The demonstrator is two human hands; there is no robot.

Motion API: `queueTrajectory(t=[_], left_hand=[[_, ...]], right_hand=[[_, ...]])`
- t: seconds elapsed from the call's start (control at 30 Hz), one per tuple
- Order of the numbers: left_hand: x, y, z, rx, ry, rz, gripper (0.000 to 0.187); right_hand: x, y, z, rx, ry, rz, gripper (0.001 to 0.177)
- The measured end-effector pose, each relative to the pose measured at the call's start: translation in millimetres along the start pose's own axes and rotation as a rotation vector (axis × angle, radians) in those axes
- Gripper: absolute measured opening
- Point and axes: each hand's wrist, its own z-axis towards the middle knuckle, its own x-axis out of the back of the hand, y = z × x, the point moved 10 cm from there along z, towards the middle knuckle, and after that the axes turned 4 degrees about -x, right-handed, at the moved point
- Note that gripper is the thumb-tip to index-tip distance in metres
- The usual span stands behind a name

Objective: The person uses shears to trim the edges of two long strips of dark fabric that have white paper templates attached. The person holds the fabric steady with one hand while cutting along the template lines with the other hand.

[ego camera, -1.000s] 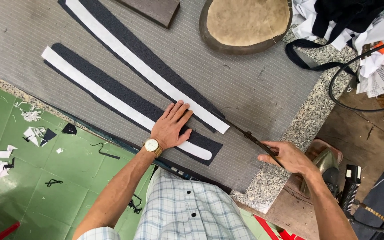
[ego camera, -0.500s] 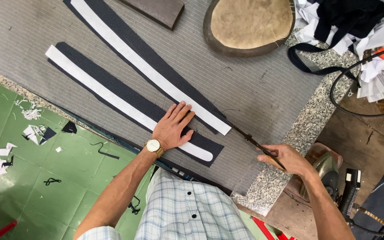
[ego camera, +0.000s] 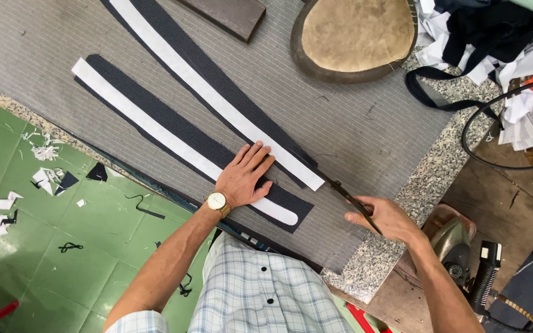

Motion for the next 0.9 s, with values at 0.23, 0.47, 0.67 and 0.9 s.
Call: queueTrajectory(t=[0.23, 0.47, 0.67, 0.9], left_hand=[[0, 0, 0, -0.005, 0.006, -0.012, 0.060], [1, 0, 0, -0.013, -0.004, -0.009, 0.061], [-1, -1, -1, -0.010, -0.019, -0.020, 0.062], [1, -3, 1, -0.021, -0.032, -0.047, 0.060]], right_hand=[[-2, 11, 3, -0.014, -0.036, 0.235, 0.050], [2, 0, 2, -0.047, -0.077, 0.153, 0.053], [5, -32, 5, 0.009, -0.050, 0.028, 0.061], [1, -31, 18, 0.025, -0.040, 0.063, 0.056]])
